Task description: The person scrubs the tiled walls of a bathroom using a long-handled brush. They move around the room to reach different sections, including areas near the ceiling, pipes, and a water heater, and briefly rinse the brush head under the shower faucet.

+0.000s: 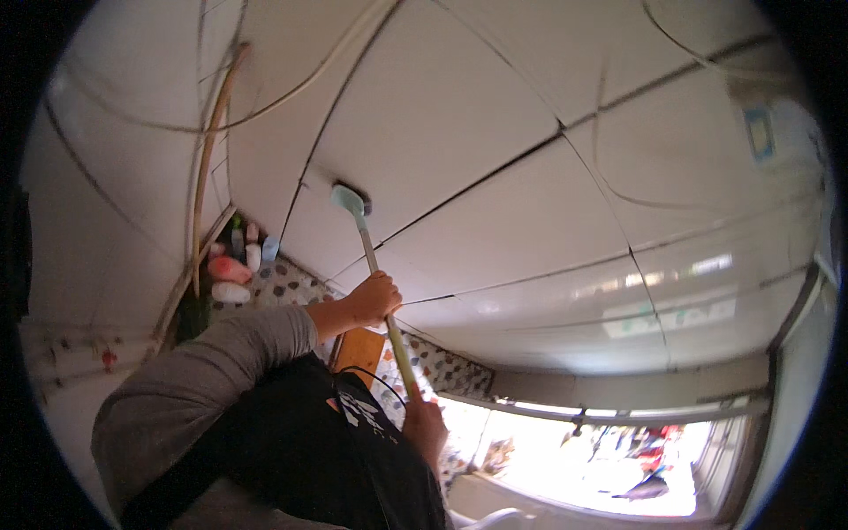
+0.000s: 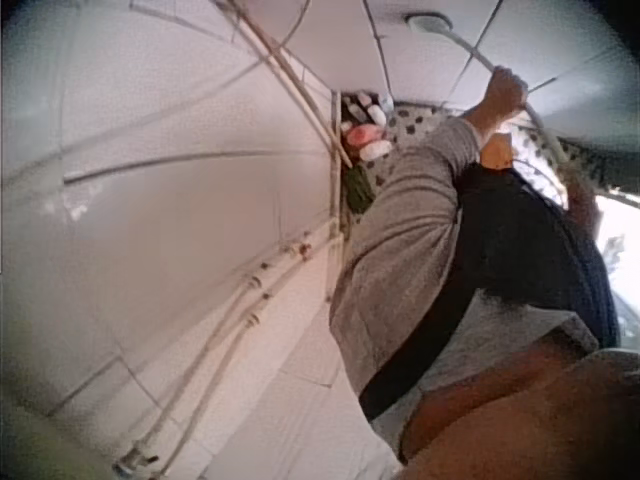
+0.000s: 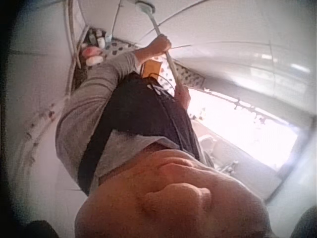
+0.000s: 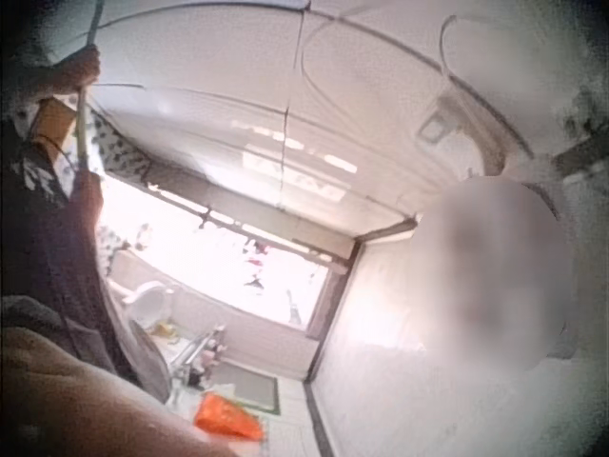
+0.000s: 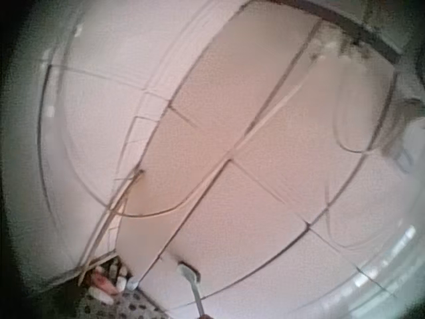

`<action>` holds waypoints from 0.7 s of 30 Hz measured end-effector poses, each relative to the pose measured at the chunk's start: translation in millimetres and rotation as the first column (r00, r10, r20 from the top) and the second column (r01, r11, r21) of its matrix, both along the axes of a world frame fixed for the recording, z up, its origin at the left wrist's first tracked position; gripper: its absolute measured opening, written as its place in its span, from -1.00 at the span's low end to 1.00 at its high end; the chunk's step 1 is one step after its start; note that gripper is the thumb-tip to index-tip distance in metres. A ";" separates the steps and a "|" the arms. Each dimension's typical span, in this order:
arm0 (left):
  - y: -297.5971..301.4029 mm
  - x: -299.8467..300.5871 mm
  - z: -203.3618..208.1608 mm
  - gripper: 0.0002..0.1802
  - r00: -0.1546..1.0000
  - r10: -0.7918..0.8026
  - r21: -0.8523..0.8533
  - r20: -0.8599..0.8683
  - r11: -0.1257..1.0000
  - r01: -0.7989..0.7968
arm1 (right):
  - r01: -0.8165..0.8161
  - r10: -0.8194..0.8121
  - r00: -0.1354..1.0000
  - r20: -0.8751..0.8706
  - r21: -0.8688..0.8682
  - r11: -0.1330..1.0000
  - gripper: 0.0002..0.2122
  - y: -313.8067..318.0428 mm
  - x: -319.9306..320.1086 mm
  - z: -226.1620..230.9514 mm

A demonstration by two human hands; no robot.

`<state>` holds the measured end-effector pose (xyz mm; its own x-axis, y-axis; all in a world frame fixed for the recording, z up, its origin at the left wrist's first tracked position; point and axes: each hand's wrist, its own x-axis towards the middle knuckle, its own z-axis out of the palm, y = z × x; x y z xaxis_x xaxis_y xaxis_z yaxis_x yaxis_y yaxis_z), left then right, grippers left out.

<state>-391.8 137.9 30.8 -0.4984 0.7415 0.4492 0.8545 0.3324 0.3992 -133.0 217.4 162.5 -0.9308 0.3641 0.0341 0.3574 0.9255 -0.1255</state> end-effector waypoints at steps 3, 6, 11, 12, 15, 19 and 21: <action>-1.2 -7.7 80.4 -0.82 0.991 0.055 0.322 -0.123 0.947 -0.012 | -0.053 0.057 0.995 -0.077 0.062 0.997 -0.57 21.2 7.0 41.3; -7.3 -14.0 172.6 -0.82 0.942 0.098 0.506 -0.322 0.858 0.084 | -0.034 -0.052 0.923 -0.380 -0.215 0.976 -0.61 0.2 5.1 94.3; 17.9 -18.9 232.9 -0.84 0.864 -0.034 0.443 -0.503 0.848 0.292 | 0.012 -0.205 0.845 -0.495 -0.366 0.930 -0.57 -7.1 16.6 91.7; 21.2 -16.4 219.4 -0.83 0.867 -0.061 0.416 -0.494 0.859 0.298 | 0.020 -0.258 0.842 -0.474 -0.450 0.893 -0.58 -6.8 17.7 86.7; 34.4 -6.9 169.1 -0.81 0.863 -0.100 0.342 -0.495 0.891 0.300 | 0.150 -0.365 0.874 -0.320 -0.536 0.831 -0.60 -3.1 33.2 47.0; 43.1 20.1 115.9 -0.83 0.900 -0.245 0.212 -0.361 0.918 0.335 | 0.282 -0.467 0.868 -0.169 -0.607 0.743 -0.60 8.7 69.7 -14.6; 53.1 31.0 94.7 -0.78 0.897 -0.283 0.231 -0.339 0.899 0.371 | 0.264 -0.412 0.893 -0.183 -0.529 0.807 -0.62 8.5 77.6 -8.0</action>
